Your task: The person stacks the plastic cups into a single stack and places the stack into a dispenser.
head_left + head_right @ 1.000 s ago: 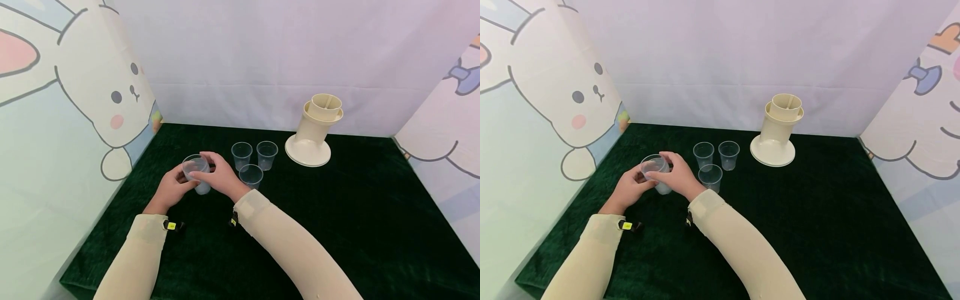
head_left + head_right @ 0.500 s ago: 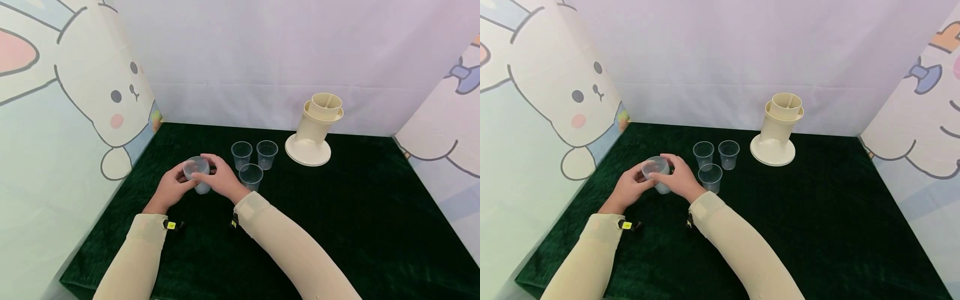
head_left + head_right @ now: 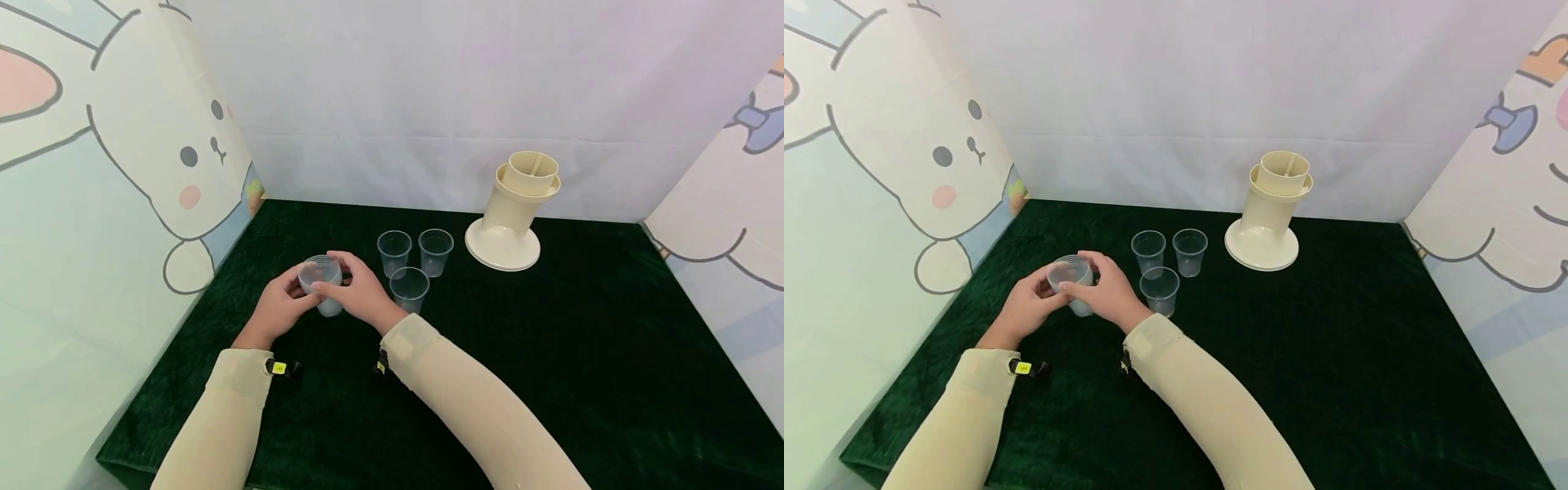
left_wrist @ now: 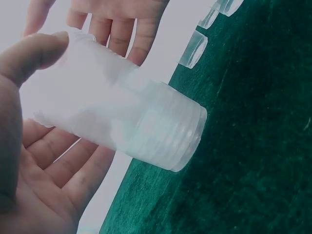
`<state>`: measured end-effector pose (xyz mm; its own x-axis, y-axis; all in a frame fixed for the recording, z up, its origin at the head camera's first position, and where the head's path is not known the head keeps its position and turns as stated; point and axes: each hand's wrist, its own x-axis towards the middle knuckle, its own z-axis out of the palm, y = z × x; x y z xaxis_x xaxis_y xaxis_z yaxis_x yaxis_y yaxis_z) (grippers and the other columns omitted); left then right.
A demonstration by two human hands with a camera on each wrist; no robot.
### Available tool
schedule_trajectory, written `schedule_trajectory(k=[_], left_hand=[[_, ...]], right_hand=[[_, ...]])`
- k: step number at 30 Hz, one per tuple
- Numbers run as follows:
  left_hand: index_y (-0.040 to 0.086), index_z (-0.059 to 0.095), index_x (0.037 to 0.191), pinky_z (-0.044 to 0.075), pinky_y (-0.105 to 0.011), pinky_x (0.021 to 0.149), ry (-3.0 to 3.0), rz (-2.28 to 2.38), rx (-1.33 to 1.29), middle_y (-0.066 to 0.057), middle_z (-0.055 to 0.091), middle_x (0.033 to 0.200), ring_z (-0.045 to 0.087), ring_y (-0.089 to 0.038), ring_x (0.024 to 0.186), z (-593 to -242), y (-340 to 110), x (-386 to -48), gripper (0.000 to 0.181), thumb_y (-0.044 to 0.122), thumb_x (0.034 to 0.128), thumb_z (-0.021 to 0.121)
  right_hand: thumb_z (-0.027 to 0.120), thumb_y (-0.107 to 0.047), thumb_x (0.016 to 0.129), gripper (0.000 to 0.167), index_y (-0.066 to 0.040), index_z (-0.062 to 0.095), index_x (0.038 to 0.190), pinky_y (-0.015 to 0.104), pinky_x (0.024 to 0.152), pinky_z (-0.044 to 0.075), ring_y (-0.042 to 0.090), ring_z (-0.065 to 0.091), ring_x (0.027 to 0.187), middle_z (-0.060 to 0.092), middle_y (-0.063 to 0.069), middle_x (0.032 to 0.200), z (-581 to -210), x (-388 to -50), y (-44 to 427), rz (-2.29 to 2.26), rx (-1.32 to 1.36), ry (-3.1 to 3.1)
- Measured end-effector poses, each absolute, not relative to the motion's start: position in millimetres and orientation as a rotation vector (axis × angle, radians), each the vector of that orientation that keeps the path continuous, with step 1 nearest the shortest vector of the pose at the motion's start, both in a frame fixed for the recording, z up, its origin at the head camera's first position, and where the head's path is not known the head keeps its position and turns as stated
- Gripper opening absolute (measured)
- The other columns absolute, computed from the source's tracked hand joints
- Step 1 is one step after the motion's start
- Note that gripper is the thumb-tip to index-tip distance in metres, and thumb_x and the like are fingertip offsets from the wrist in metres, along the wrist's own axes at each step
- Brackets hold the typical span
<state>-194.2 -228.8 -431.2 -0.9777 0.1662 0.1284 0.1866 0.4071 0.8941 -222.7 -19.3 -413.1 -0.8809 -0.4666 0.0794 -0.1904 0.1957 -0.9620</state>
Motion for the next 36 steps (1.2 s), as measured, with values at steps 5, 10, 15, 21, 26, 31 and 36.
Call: schedule_trajectory(k=[5,10,15,21,26,31,36], left_hand=[[0.020,0.049,0.152,0.049,-0.040,0.106,-2.622,-1.667,-0.341,-0.003,0.056,0.144,0.058,-0.021,0.129,-431.6,-228.6,-195.0,0.063,0.040,0.0973,0.073],[0.020,0.049,0.152,0.050,-0.035,0.104,-2.623,-1.667,-0.343,-0.004,0.057,0.144,0.058,-0.022,0.129,-432.1,-228.4,-195.4,0.063,0.038,0.0969,0.074],[0.019,0.050,0.151,0.051,-0.035,0.103,-2.615,-1.667,-0.330,-0.003,0.058,0.142,0.060,-0.021,0.126,-431.3,-227.9,-194.9,0.064,0.037,0.0959,0.076],[0.017,0.050,0.150,0.051,-0.039,0.102,-2.627,-1.666,-0.296,-0.006,0.059,0.140,0.061,-0.023,0.125,-430.9,-227.1,-194.4,0.065,0.038,0.0952,0.076],[0.015,0.049,0.151,0.051,-0.043,0.103,-2.635,-1.649,-0.284,-0.008,0.058,0.141,0.061,-0.025,0.126,-430.8,-226.4,-194.7,0.067,0.039,0.0949,0.077],[0.016,0.048,0.152,0.049,-0.048,0.105,-2.650,-1.646,-0.256,-0.008,0.058,0.141,0.060,-0.025,0.127,-430.6,-226.3,-194.2,0.070,0.043,0.0937,0.077],[0.017,0.047,0.153,0.047,-0.051,0.107,-2.656,-1.661,-0.253,-0.008,0.057,0.141,0.058,-0.026,0.128,-431.1,-227.5,-193.7,0.073,0.045,0.0927,0.078]], right_hand=[[0.073,-0.039,0.097,0.068,-0.021,0.043,0.155,0.041,0.110,0.044,0.014,0.051,0.126,0.051,-0.003,0.145,-410.2,-222.1,-18.0,-1.740,-0.611,2.241],[0.074,-0.038,0.096,0.067,-0.022,0.044,0.155,0.040,0.110,0.044,0.011,0.051,0.126,0.052,-0.003,0.145,-408.4,-222.0,-15.9,-1.736,-0.590,2.258],[0.074,-0.038,0.096,0.067,-0.022,0.045,0.154,0.042,0.110,0.044,0.012,0.051,0.127,0.053,-0.003,0.144,-404.7,-221.9,-12.9,-1.745,-0.590,2.277],[0.074,-0.038,0.096,0.065,-0.023,0.046,0.153,0.043,0.111,0.043,0.013,0.050,0.130,0.055,-0.003,0.144,-395.7,-219.0,-5.3,-1.737,-0.587,2.288],[0.074,-0.041,0.096,0.066,-0.023,0.045,0.153,0.042,0.111,0.043,0.014,0.050,0.132,0.054,-0.001,0.147,-388.0,-215.4,3.4,-1.728,-0.606,2.308],[0.074,-0.036,0.097,0.064,-0.024,0.044,0.153,0.039,0.110,0.044,0.014,0.051,0.132,0.053,-0.002,0.147,-382.4,-210.7,13.0,-1.713,-0.626,2.330],[0.074,-0.033,0.098,0.064,-0.024,0.044,0.153,0.038,0.110,0.043,0.016,0.051,0.133,0.053,-0.003,0.146,-376.8,-205.2,25.9,-1.754,-0.653,2.316]])
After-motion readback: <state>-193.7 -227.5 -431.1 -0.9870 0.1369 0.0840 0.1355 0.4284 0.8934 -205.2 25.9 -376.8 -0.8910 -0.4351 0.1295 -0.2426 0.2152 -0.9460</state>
